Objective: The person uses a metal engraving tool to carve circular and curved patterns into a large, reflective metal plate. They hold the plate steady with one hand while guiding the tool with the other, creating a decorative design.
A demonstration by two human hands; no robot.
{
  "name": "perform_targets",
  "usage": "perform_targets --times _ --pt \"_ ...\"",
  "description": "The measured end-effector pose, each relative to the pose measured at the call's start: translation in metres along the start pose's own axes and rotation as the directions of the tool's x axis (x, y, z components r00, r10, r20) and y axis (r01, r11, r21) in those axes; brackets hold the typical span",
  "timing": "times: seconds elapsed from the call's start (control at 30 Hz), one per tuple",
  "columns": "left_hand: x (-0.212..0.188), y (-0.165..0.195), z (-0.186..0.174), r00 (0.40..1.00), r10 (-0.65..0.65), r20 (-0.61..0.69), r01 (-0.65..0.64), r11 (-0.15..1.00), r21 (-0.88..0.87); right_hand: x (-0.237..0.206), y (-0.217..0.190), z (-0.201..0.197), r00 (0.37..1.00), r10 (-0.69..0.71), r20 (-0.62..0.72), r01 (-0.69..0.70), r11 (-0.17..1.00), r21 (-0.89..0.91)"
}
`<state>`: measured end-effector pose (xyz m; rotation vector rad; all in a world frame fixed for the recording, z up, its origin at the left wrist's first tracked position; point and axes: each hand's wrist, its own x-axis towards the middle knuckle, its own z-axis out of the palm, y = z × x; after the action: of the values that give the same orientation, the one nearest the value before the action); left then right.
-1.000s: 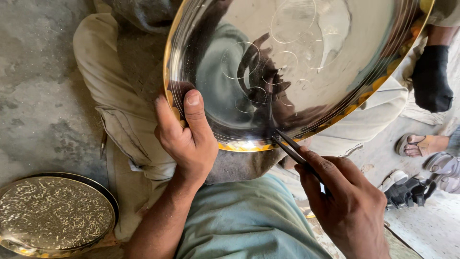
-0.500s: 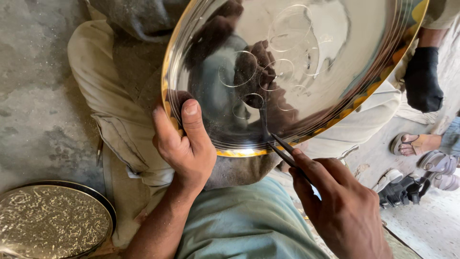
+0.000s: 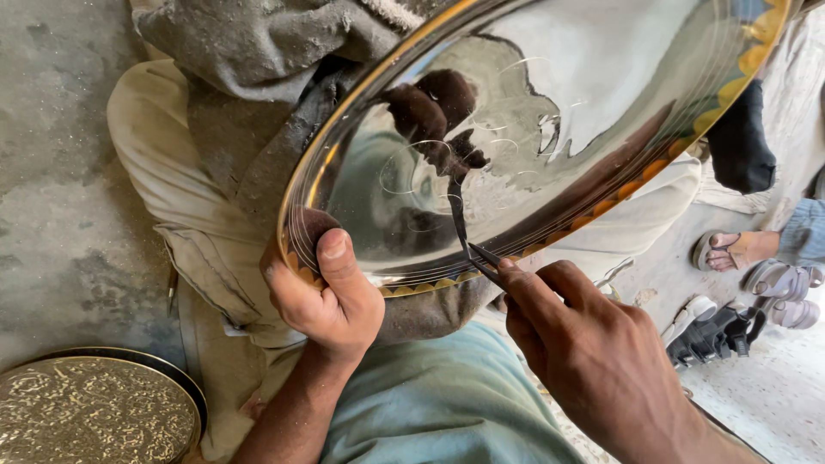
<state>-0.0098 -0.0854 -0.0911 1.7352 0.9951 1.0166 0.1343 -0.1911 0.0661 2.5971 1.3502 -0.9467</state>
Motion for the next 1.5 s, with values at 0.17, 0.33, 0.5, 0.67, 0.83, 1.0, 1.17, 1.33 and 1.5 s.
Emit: perform_targets --times 0.17,0.33,0.5,0.67,0.83,1.0,1.17,1.33,1.5 --pt "0.001 0.0 -0.001 0.997 -0.071 0.039 0.071 0.997 0.014 0.0 0.005 0.001 0.987 0.104 0.124 -0.097 0.993 -0.066" --pt "0.005 0.002 -0.002 0.997 -0.053 0.058 0.052 0.998 0.02 0.006 0.007 -0.002 0.97 0.158 0.185 -0.146 0.986 -0.076" --pt "0.01 0.004 -0.001 0.996 -0.065 0.058 0.065 0.998 0.005 0.014 0.005 -0.006 0.987 0.079 0.14 -0.074 0.997 -0.037" --pt "0.013 0.006 -0.002 0.991 -0.118 0.062 0.119 0.993 -0.008 0.017 0.007 -0.009 0.984 -0.009 0.176 0.021 0.998 -0.064" --pt "0.015 0.007 -0.003 0.989 -0.136 0.065 0.136 0.991 -0.001 0.018 0.004 -0.005 0.948 0.087 0.305 -0.027 0.98 -0.197" --pt "0.014 0.005 -0.004 0.986 -0.151 0.071 0.152 0.988 -0.005 0.018 0.0 -0.003 0.91 0.155 0.384 -0.055 0.964 -0.259" --pt "0.013 0.003 -0.003 0.991 -0.116 0.062 0.113 0.992 0.053 0.023 0.006 -0.003 0.945 0.055 0.321 0.017 0.976 -0.217" --pt "0.015 0.003 -0.003 0.991 -0.115 0.074 0.115 0.993 0.008 0.023 0.01 -0.006 0.936 0.035 0.35 0.043 0.976 -0.213" --pt "0.016 0.005 -0.005 0.985 -0.153 0.084 0.154 0.988 0.003 0.027 0.01 -0.009 0.97 -0.141 0.199 0.174 0.971 -0.161"
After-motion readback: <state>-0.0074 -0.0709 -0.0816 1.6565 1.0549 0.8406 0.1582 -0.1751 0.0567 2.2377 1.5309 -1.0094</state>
